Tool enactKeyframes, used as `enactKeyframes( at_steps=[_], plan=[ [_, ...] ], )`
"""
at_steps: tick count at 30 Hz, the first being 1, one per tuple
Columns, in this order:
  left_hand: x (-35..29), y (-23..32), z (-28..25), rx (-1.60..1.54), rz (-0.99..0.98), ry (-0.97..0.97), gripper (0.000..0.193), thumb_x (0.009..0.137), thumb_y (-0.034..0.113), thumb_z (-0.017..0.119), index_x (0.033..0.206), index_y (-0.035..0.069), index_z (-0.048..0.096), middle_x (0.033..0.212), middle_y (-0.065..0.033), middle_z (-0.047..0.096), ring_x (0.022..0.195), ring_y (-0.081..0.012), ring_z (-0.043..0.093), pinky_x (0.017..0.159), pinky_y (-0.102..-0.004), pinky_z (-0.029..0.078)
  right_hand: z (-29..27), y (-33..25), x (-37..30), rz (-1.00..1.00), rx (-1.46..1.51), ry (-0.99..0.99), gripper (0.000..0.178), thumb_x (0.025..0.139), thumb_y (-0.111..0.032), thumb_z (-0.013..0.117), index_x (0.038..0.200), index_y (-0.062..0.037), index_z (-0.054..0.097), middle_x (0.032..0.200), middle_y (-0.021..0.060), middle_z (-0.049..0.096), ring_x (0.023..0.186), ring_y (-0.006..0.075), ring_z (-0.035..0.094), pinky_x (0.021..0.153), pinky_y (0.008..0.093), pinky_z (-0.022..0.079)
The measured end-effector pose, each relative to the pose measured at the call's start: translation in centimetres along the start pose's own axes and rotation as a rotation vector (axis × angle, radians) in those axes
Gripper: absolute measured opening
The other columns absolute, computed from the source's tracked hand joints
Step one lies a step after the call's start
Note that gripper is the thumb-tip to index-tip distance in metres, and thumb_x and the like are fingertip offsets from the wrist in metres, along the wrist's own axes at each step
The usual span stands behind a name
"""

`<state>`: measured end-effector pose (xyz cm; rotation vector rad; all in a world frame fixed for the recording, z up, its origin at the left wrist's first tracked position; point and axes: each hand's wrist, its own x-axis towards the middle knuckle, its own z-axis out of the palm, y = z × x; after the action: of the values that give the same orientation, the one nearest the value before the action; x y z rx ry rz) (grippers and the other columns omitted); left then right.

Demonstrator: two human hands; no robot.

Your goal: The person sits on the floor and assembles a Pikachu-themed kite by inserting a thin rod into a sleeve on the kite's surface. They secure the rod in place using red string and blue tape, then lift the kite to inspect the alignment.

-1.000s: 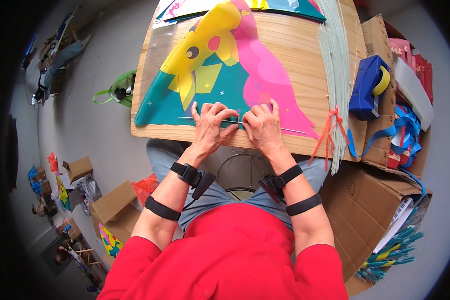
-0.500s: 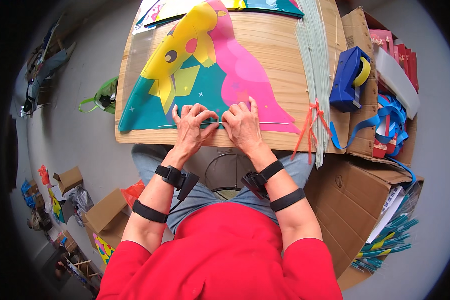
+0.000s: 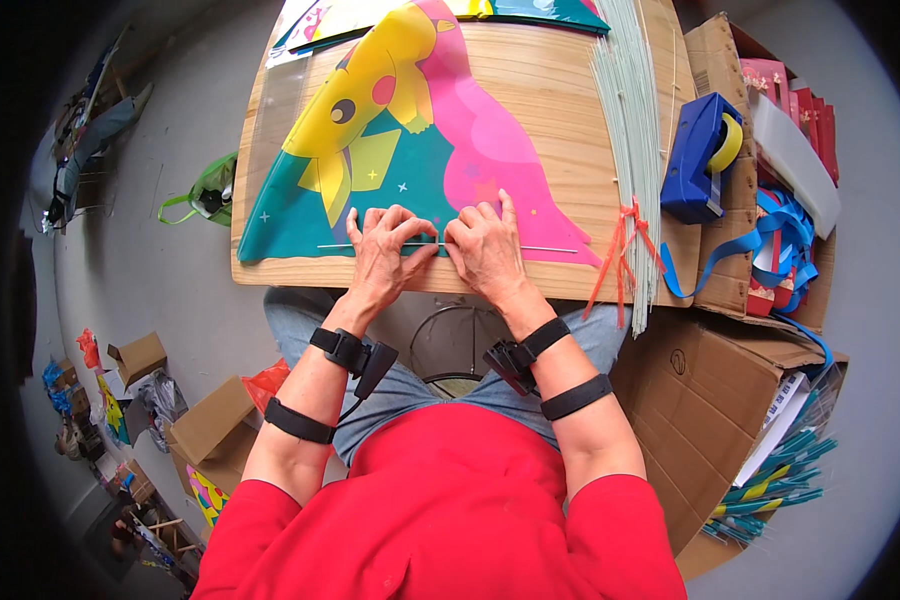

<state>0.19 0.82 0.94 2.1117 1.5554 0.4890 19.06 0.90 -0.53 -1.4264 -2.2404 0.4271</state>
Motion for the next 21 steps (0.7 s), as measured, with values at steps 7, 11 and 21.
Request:
enactKeyframes(
  at_steps=[7,11,21],
  plan=[
    [0.07,0.06,-0.04,0.000,-0.003,-0.010,0.019,0.081,0.024,0.080,0.097,0.024,0.072,0.100,0.0043,0.058,0.110,-0.0213,0.053,0.114,-0.0666,0.015,-0.11,0.02,-0.01,0.007,0.009,-0.010,0.012,0.077,-0.015,0.076,0.079,-0.0125,0.065,0.084,0.0036,0.059,0.094,0.0245,0.060,0.115,0.0606,0.030],
    [0.18,0.12,-0.03,0.000,-0.003,-0.015,0.019,0.081,0.024,0.080,0.097,0.024,0.072,0.100,0.0043,0.058,0.110,-0.0212,0.053,0.114,-0.0668,0.015,-0.08,0.11,-0.03,0.014,0.011,-0.012,0.012,0.077,-0.015,0.076,0.079,-0.0126,0.065,0.084,0.0034,0.059,0.095,0.0245,0.060,0.116,0.0608,0.029],
    [0.20,-0.38,0.55,-0.005,0.011,0.018,0.020,0.079,0.025,0.081,0.097,0.026,0.072,0.101,0.0043,0.059,0.110,-0.0222,0.053,0.115,-0.0679,0.013,-0.28,0.05,0.03,0.028,0.017,-0.023,0.010,0.077,-0.014,0.075,0.080,-0.0124,0.066,0.085,0.0038,0.060,0.095,0.0247,0.060,0.116,0.0602,0.028]
  ],
)
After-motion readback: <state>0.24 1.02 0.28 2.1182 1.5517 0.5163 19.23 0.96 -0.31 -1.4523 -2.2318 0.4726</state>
